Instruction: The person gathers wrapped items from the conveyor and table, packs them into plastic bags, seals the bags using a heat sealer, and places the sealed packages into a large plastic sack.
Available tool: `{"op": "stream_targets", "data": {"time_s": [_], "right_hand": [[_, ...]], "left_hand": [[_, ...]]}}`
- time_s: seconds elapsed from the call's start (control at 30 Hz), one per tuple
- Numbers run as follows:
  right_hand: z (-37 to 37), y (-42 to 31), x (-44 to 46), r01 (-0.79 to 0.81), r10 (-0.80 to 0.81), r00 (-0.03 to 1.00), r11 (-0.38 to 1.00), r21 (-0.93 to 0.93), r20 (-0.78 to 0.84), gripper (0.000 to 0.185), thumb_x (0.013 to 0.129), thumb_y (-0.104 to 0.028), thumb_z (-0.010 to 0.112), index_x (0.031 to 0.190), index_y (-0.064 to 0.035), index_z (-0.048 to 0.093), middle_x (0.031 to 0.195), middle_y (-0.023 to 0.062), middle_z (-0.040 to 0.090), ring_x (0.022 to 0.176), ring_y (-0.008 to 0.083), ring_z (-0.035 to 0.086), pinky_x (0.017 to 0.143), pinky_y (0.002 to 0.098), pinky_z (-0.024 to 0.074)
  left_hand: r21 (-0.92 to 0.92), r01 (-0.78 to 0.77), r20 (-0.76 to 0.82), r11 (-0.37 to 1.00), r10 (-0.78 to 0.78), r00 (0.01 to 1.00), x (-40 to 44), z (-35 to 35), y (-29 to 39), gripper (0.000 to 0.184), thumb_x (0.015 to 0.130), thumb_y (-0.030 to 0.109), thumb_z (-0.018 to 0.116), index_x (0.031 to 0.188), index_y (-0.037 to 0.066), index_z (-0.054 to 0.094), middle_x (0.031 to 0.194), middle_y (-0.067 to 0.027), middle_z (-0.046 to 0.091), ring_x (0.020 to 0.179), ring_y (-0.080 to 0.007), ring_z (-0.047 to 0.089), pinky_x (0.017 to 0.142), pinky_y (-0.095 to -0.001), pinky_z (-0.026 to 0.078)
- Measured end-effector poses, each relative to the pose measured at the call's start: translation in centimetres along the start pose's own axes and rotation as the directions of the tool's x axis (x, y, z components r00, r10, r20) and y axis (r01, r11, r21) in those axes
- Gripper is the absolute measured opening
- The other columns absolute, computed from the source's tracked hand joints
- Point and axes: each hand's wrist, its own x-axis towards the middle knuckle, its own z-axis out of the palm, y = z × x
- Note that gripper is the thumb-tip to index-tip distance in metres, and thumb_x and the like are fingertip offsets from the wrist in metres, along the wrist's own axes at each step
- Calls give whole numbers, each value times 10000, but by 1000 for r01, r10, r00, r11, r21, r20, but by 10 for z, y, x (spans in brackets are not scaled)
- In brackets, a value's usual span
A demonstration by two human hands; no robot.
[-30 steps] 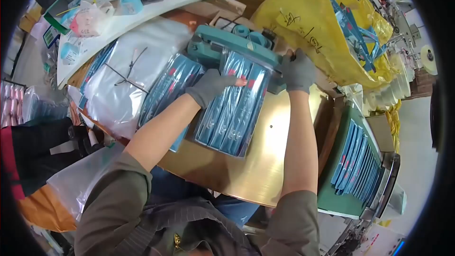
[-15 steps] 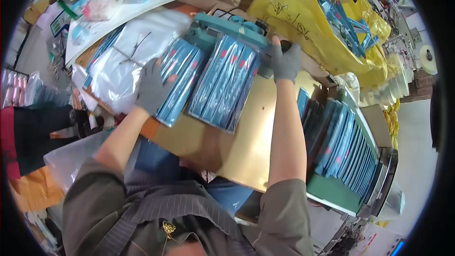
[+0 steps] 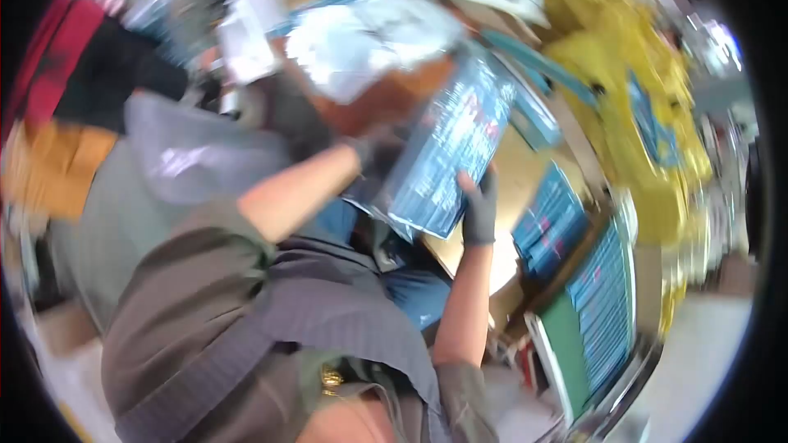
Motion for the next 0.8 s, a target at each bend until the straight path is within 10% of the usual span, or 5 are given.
{"op": "stream_targets", "data": {"time_s": [0.23, 0.43, 0.5, 0.6, 0.8], "right_hand": [[55, 53, -42, -351, 264, 909, 902, 250, 321, 813, 653, -248, 731, 1325, 16, 356, 1260, 137, 478, 1116, 305, 495, 944, 435, 424], [260, -81, -26, -336, 197, 700, 939, 72, 687, 687, 701, -331, 674, 1243, 23, 446, 1099, 177, 591, 951, 321, 608, 797, 417, 529], [331, -73, -26, -389, 201, 609, 919, 68, 768, 718, 726, -563, 602, 1199, -33, 495, 1044, 136, 602, 930, 266, 600, 781, 389, 518], [408, 4, -20, -416, 248, 644, 907, 59, 724, 452, 679, -182, 678, 1088, -36, 553, 1006, 49, 556, 912, 165, 535, 810, 305, 441], [438, 68, -23, 822, -301, 549, 360, -440, 780, 556, 650, -168, 694, 1127, 6, 467, 922, 149, 594, 826, 314, 604, 758, 378, 482]], "left_hand": [[596, -251, -198, 763, 443, 875, -155, -20, 58, 364, 767, 250, 678, 1027, 8, 601, 908, -113, 636, 888, -195, 582, 828, -338, 431], [832, 494, -245, 252, 966, -80, -332, -183, 124, 428, 740, 351, 697, 949, -8, 592, 892, -216, 593, 689, -211, 568, 613, -366, 447], [496, 409, -839, 766, 301, 453, -364, -221, 80, 372, 789, 310, 663, 952, -20, 608, 883, -163, 623, 671, -145, 542, 585, -355, 445], [62, -579, -889, 813, 309, 339, -354, -236, 10, 247, 876, 238, 577, 915, -1, 627, 860, -42, 615, 693, -78, 513, 592, -288, 454], [198, -528, -936, 826, 320, 149, -381, -214, -13, 191, 951, 186, 467, 913, 39, 583, 751, 1, 561, 685, -82, 537, 621, -215, 455]]}}
